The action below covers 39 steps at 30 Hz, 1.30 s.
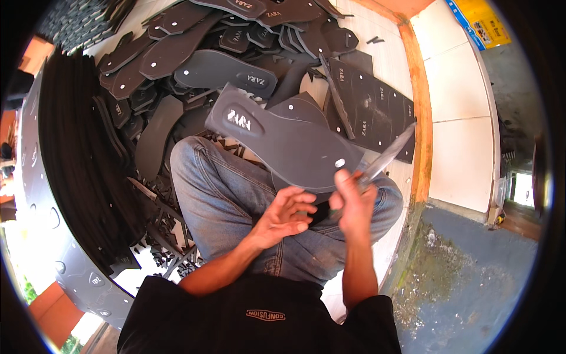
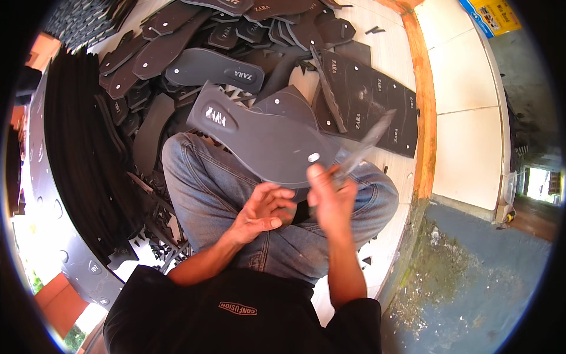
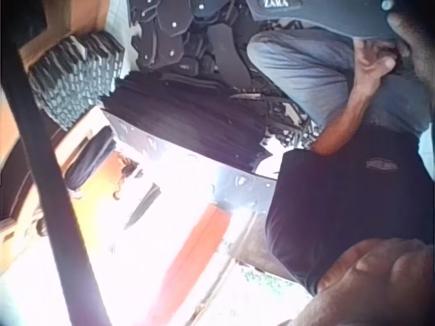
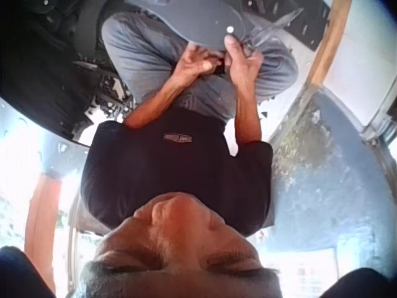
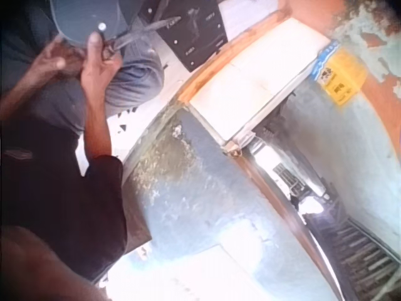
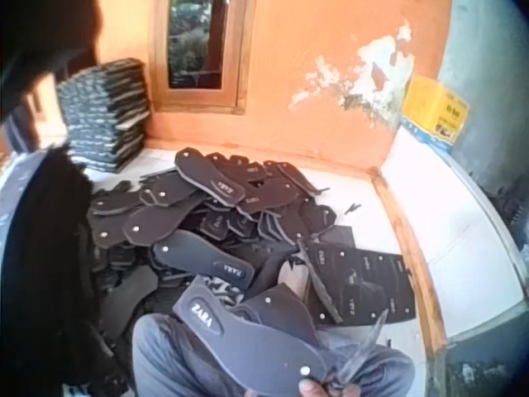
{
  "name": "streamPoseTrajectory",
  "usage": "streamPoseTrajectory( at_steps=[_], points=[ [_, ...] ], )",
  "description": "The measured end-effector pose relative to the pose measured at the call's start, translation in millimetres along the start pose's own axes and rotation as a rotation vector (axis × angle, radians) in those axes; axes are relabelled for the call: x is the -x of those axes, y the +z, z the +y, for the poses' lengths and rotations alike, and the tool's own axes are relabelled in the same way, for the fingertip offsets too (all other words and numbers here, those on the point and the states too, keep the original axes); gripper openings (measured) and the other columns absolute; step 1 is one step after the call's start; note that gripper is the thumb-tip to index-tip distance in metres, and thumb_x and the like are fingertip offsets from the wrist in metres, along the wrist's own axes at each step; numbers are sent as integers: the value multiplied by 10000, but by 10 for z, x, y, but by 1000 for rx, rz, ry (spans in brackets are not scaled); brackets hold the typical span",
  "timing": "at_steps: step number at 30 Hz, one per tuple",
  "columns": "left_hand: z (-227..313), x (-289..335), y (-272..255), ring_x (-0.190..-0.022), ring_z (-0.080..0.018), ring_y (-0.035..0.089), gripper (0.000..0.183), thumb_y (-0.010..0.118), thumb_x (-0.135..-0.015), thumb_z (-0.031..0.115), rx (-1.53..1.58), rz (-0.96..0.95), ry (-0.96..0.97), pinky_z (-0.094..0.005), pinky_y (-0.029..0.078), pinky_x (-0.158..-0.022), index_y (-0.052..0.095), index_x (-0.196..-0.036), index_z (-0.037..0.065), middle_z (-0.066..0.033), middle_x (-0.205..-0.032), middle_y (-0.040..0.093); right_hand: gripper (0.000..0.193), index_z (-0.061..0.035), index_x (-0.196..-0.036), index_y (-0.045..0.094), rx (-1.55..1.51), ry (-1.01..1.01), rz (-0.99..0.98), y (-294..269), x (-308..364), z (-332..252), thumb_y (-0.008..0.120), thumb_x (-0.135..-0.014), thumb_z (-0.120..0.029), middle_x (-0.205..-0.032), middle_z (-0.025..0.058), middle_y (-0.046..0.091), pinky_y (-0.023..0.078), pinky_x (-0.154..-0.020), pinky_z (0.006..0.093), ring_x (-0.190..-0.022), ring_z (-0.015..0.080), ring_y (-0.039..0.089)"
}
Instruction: The person uses a knife to cut along a pre-marked line on a sheet of dark material to separate a shoe insole, then places the finished piece onto a stack.
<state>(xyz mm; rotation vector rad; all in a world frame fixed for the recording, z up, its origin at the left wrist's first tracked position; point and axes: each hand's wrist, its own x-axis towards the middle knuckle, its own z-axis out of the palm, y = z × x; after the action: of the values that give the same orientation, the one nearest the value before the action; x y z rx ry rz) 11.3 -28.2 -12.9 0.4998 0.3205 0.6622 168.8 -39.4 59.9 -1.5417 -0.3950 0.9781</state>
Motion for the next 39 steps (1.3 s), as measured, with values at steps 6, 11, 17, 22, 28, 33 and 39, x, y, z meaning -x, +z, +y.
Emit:
streamPoseTrajectory(
  at_steps=[6, 11, 17, 22, 28, 33, 39],
  points=[
    [87, -179, 450, -943, -177, 582, 234, 633, -848, 104, 321, 559, 37, -314, 498, -805, 553, -1059, 39, -72, -1031, 591, 392, -24, -610, 453, 423, -165, 52, -150, 458, 372, 641, -864, -255, -475, 12, 452, 335, -401, 290, -437, 90, 428],
    [107, -114, 359, -795, -128, 619, 189, 651, -847, 167, 315, 652, -52, -240, 530, -590, 566, -978, 62, -34, -938, 616, 448, -17, -579, 454, 932, -134, 89, -521, 689, 560, 647, -845, -321, -444, 121, 434, 340, -402, 361, -380, 242, 436],
    [104, -104, 331, -802, -140, 620, 206, 664, -836, 171, 278, 663, -43, -255, 522, -592, 573, -983, 60, -36, -914, 621, 392, -19, -599, 496, 1060, -49, 78, -441, 732, 610, 631, -839, -299, -480, 161, 493, 383, -444, 414, -442, 357, 513],
    [55, 88, 205, -807, -159, 624, 231, 662, -830, 137, 169, 616, -6, -274, 504, -582, 574, -1023, 45, -51, -940, 627, 352, -14, -625, 509, 1085, -198, 38, -298, 568, 743, 624, -838, -270, -513, 181, 514, 400, -465, 409, -481, 366, 530],
    [11, 445, 56, -793, -150, 619, 257, 662, -826, 151, 63, 630, -132, -281, 486, -589, 581, -1046, 45, -58, -946, 633, 314, 11, -726, 575, 226, 399, -194, -111, 189, 440, 641, -857, -267, -552, -21, 517, 379, -474, 256, -509, 71, 464],
    [342, 257, -112, -834, -152, 613, 297, 629, -859, 223, 102, 815, -132, -321, 523, -725, 552, -1093, 56, -55, -936, 630, 201, -4, -808, 629, 331, 357, -471, -159, 506, 507, 663, -838, -201, -588, -51, 494, 345, -479, 231, -531, 46, 424],
    [1092, -89, -548, -637, -136, 624, 233, 634, -862, 253, -159, 659, -17, -243, 522, -525, 582, -930, 37, -57, -756, 634, 302, 4, -703, 579, 402, 330, -459, -274, 864, 572, 650, -841, -255, -537, 35, 514, 396, -486, 311, -490, 160, 504]
  ],
)
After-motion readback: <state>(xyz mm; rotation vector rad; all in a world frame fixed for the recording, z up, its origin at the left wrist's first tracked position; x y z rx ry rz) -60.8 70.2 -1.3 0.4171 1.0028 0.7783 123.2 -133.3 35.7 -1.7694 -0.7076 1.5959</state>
